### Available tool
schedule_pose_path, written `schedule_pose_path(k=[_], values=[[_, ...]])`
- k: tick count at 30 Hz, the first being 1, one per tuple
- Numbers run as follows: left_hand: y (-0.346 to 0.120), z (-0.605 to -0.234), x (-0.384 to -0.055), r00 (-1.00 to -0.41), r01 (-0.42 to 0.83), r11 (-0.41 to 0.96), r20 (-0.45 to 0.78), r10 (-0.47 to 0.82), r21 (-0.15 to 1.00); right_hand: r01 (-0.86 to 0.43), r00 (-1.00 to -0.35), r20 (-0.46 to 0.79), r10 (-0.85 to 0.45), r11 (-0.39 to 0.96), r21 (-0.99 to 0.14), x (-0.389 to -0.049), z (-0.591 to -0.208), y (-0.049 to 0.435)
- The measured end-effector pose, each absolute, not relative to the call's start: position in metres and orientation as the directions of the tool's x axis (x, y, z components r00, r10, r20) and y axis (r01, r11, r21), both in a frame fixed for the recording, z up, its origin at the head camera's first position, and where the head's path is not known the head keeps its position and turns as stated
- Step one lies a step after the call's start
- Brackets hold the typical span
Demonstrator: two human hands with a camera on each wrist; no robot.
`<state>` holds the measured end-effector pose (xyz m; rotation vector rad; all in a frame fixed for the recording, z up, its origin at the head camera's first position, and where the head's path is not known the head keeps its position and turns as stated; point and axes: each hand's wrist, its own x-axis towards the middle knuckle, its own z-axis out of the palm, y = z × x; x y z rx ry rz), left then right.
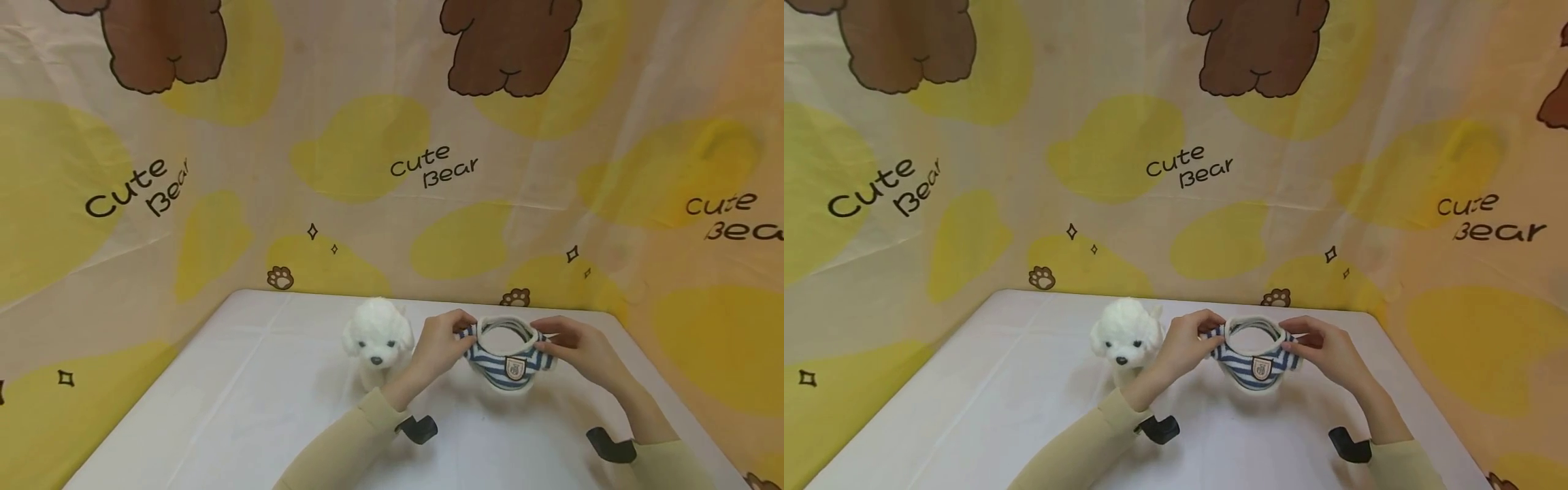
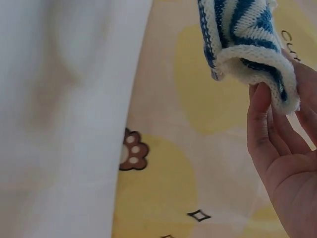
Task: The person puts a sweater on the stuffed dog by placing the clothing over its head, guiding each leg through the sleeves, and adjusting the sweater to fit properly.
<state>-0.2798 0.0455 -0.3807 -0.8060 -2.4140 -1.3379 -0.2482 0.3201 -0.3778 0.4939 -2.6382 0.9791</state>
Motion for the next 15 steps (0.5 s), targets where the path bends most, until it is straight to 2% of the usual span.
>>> schedule_pose_path(k=[7, 15], values=[[0.025, -0.348, -0.266, -0.767, 0.641, 0.386, 0.571, 0.292, 0.663, -0.432, -0.894, 0.393, -0.217, 0.654, -0.622, -0.244, -0.347, 0.301], [-0.012, -0.320, -0.268, -0.779, 0.627, 0.347, 0.560, 0.282, 0.698, -0.417, -0.907, 0.365, -0.209, 0.557, -0.718, -0.251, -0.321, 0.268]])
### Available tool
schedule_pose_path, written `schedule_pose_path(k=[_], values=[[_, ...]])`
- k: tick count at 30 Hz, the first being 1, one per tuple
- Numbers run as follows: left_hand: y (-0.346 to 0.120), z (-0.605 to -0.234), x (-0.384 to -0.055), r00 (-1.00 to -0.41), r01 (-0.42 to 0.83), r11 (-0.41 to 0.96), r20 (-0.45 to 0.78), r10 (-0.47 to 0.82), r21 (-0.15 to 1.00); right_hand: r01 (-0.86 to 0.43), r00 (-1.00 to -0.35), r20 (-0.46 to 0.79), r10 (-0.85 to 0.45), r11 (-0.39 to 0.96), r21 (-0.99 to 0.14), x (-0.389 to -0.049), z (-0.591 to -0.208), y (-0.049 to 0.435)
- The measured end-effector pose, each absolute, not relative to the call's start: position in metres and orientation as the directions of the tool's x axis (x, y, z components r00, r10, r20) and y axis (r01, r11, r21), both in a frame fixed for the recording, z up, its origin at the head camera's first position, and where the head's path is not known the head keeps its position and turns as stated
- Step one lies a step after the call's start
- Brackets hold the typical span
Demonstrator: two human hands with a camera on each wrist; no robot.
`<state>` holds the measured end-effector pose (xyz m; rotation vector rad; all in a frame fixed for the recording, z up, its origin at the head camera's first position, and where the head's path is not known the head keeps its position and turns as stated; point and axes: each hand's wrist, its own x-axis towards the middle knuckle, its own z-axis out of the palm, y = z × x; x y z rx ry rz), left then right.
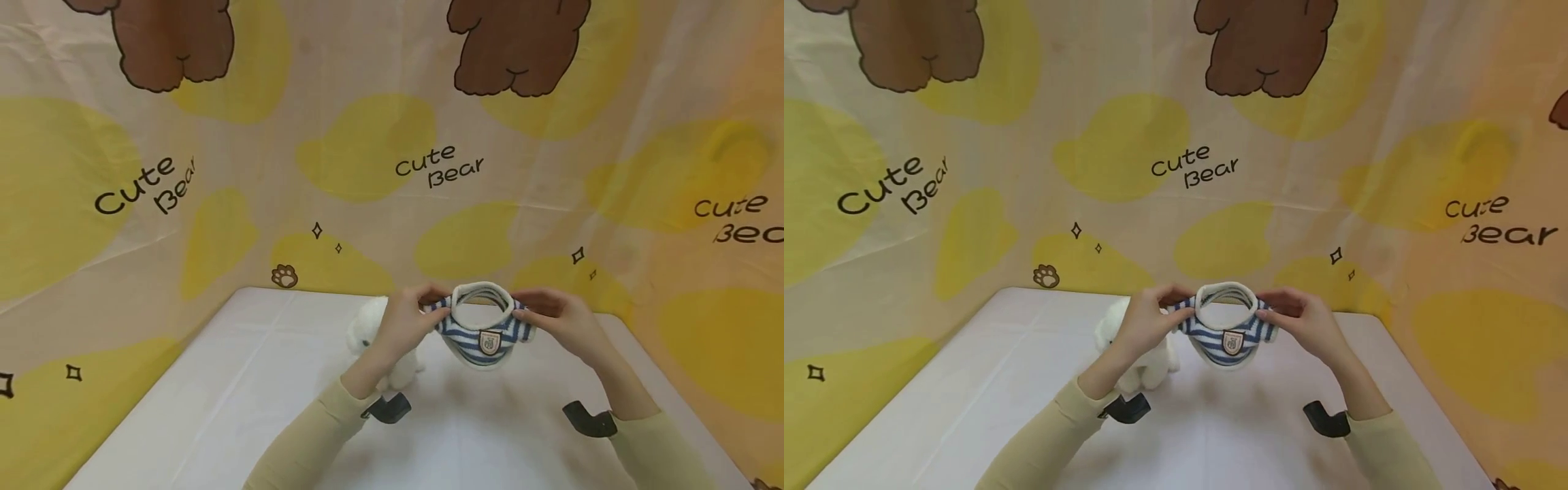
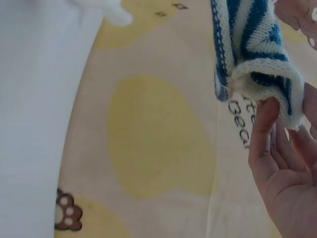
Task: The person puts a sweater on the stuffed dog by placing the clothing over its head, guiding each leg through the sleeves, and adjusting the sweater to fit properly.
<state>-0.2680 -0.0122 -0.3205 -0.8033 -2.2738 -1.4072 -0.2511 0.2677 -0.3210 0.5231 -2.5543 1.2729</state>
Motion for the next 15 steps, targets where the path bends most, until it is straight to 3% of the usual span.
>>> schedule_pose_path(k=[8, 15], values=[[-0.053, -0.303, -0.273, -0.784, 0.619, 0.412, 0.558, 0.271, 0.669, -0.405, -0.914, 0.361, -0.184, 0.441, -0.801, -0.262, -0.311, 0.227], [-0.087, -0.285, -0.275, -0.773, 0.629, 0.389, 0.593, 0.226, 0.673, -0.388, -0.921, 0.358, -0.152, 0.382, -0.839, -0.270, -0.296, 0.191]])
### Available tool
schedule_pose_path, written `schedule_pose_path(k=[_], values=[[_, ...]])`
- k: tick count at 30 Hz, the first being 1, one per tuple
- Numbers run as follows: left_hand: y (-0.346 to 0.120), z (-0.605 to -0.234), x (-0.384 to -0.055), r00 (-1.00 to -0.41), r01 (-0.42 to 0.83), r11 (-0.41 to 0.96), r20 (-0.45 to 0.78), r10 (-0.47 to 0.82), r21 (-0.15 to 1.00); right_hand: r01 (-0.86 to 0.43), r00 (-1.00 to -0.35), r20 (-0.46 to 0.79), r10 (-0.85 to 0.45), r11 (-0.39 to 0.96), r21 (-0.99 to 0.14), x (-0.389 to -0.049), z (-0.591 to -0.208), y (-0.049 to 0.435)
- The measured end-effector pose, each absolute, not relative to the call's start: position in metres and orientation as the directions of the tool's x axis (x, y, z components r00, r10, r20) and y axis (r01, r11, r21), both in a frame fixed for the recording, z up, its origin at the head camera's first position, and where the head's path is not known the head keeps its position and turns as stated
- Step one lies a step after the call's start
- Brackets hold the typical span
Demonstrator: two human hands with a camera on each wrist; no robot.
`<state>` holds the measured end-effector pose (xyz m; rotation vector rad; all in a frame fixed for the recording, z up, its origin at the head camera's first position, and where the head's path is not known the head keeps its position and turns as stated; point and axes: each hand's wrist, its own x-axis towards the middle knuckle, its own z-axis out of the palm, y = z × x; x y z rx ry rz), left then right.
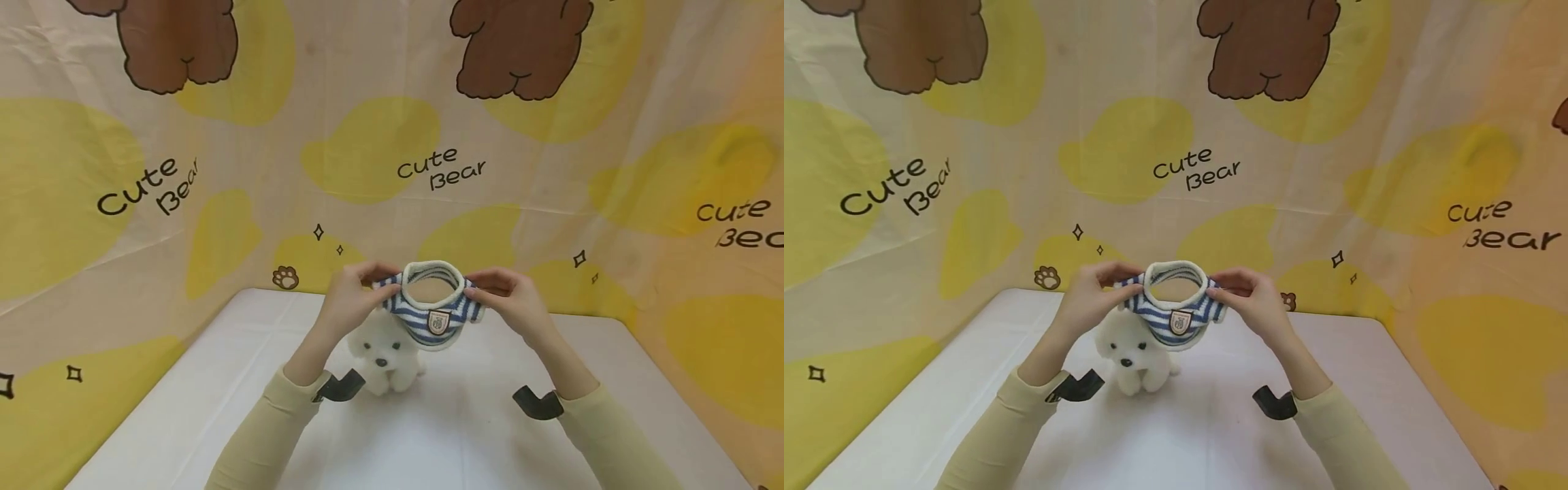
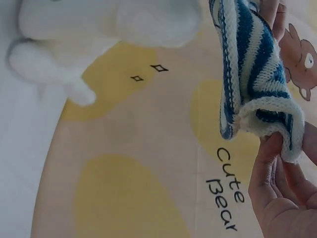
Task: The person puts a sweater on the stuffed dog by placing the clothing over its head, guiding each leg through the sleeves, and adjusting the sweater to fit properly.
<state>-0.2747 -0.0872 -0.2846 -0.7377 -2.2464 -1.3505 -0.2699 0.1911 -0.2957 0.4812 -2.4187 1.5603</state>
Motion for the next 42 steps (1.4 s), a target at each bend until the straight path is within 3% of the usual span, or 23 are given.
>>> schedule_pose_path(k=[11, 22, 35, 42], values=[[-0.133, -0.283, -0.275, -0.803, 0.578, 0.431, 0.575, 0.153, 0.693, -0.360, -0.929, 0.317, -0.193, 0.268, -0.893, -0.286, -0.300, 0.143], [-0.149, -0.309, -0.278, -0.871, 0.452, 0.577, 0.476, 0.122, 0.680, -0.315, -0.940, 0.253, -0.227, 0.299, -0.901, -0.294, -0.322, 0.127], [-0.159, -0.334, -0.289, -0.928, 0.350, 0.594, 0.353, 0.116, 0.724, -0.270, -0.943, 0.175, -0.283, 0.340, -0.901, -0.295, -0.338, 0.126], [-0.162, -0.338, -0.280, -0.882, 0.379, 0.599, 0.472, 0.003, 0.705, -0.294, -0.950, 0.227, -0.215, 0.364, -0.884, -0.280, -0.337, 0.134]])
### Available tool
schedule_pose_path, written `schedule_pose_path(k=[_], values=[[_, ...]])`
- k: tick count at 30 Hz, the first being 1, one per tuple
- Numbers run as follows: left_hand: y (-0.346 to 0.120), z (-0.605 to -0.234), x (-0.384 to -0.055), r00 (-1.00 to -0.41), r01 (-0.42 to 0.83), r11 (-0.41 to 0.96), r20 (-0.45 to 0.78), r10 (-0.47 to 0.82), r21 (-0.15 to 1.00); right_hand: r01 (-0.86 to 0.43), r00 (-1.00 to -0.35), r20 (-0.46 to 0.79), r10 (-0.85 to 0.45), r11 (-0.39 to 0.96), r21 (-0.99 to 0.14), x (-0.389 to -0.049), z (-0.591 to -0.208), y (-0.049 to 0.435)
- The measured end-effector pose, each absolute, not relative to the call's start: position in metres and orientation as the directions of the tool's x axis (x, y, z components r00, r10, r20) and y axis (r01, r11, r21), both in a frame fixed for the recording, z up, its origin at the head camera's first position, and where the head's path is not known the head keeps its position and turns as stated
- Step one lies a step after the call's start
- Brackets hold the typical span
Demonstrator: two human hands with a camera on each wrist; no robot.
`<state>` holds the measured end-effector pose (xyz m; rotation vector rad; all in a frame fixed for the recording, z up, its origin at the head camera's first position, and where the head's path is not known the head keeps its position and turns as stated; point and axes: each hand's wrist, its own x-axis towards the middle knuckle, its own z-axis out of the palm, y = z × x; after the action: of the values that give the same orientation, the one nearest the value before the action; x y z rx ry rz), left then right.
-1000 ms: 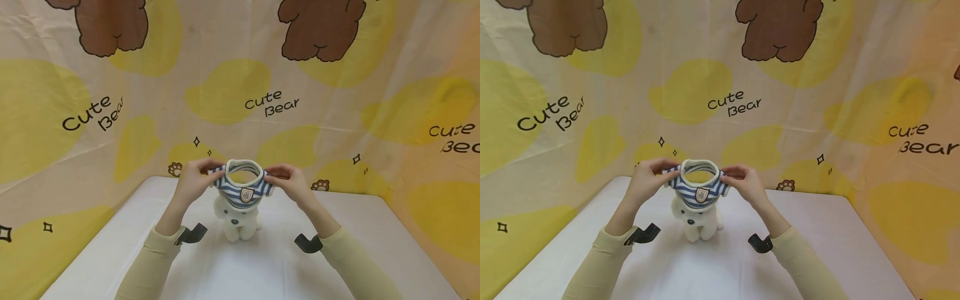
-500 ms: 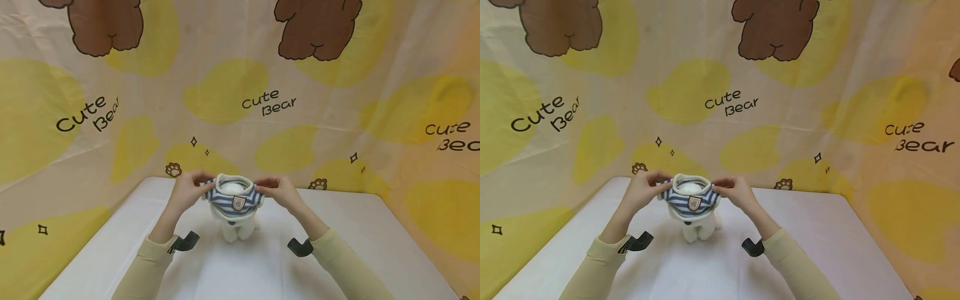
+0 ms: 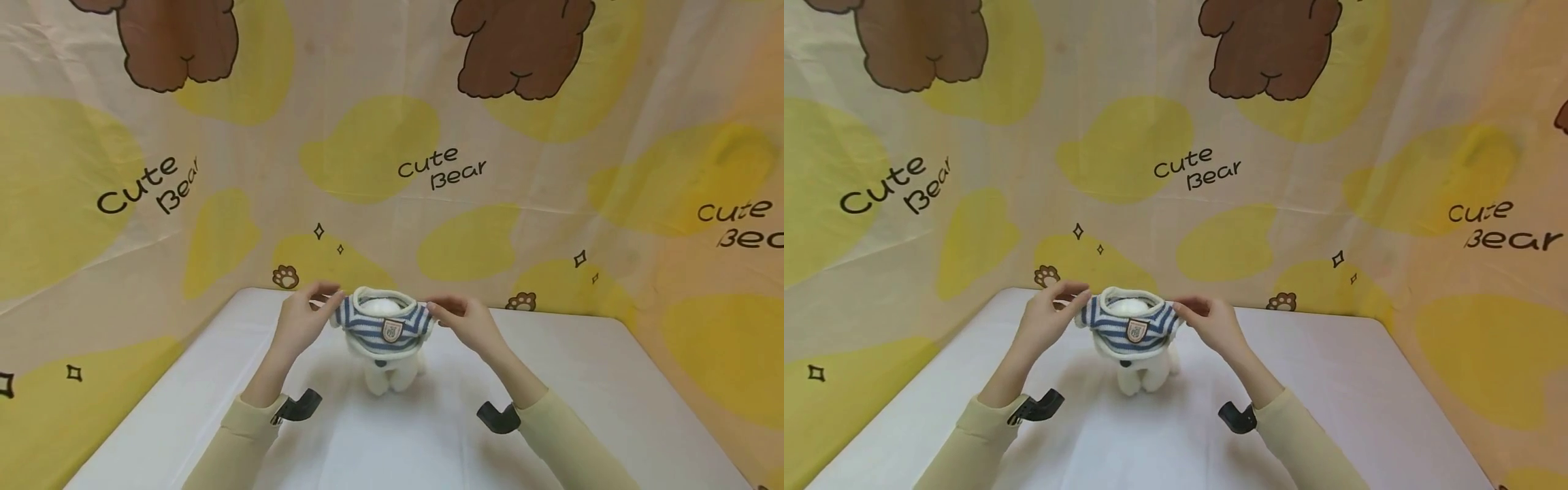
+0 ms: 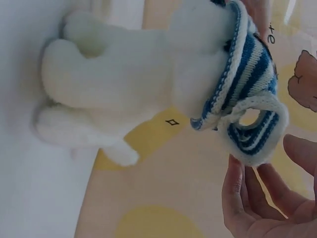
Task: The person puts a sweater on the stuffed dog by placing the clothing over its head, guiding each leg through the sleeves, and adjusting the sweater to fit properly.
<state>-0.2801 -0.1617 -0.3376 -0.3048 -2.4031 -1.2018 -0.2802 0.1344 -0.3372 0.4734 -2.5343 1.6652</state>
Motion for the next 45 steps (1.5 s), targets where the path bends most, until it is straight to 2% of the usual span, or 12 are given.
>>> schedule_pose_path(k=[4, 9, 16, 23, 28, 35, 41, 45], values=[[-0.165, -0.338, -0.267, -0.827, 0.397, 0.561, 0.548, -0.125, 0.727, -0.281, -0.960, 0.249, -0.132, 0.376, -0.883, -0.265, -0.335, 0.145], [-0.168, -0.348, -0.251, -0.856, 0.357, 0.536, 0.498, -0.141, 0.765, -0.237, -0.971, 0.216, -0.098, 0.393, -0.889, -0.247, -0.338, 0.153], [-0.160, -0.367, -0.247, -0.945, 0.249, 0.531, 0.323, -0.050, 0.810, -0.164, -0.961, 0.066, -0.268, 0.364, -0.917, -0.240, -0.358, 0.146], [-0.150, -0.374, -0.254, -0.990, 0.132, 0.462, 0.143, 0.010, 0.877, -0.120, -0.941, -0.002, -0.337, 0.343, -0.932, -0.245, -0.369, 0.133], [-0.146, -0.377, -0.259, -0.998, 0.065, 0.367, 0.057, 0.032, 0.928, -0.096, -0.933, -0.018, -0.359, 0.296, -0.950, -0.252, -0.372, 0.124], [-0.141, -0.380, -0.259, -0.996, -0.021, 0.155, -0.035, 0.084, 0.988, -0.035, -0.955, -0.038, -0.293, 0.240, -0.970, -0.255, -0.376, 0.114], [-0.142, -0.388, -0.260, -0.984, -0.024, -0.016, -0.021, 0.175, 1.000, -0.015, -0.952, -0.039, -0.302, 0.175, -0.984, -0.254, -0.377, 0.112], [-0.146, -0.394, -0.263, -0.968, -0.009, -0.049, 0.003, 0.250, 0.999, -0.022, -0.953, -0.026, -0.301, 0.152, -0.988, -0.254, -0.380, 0.115]])
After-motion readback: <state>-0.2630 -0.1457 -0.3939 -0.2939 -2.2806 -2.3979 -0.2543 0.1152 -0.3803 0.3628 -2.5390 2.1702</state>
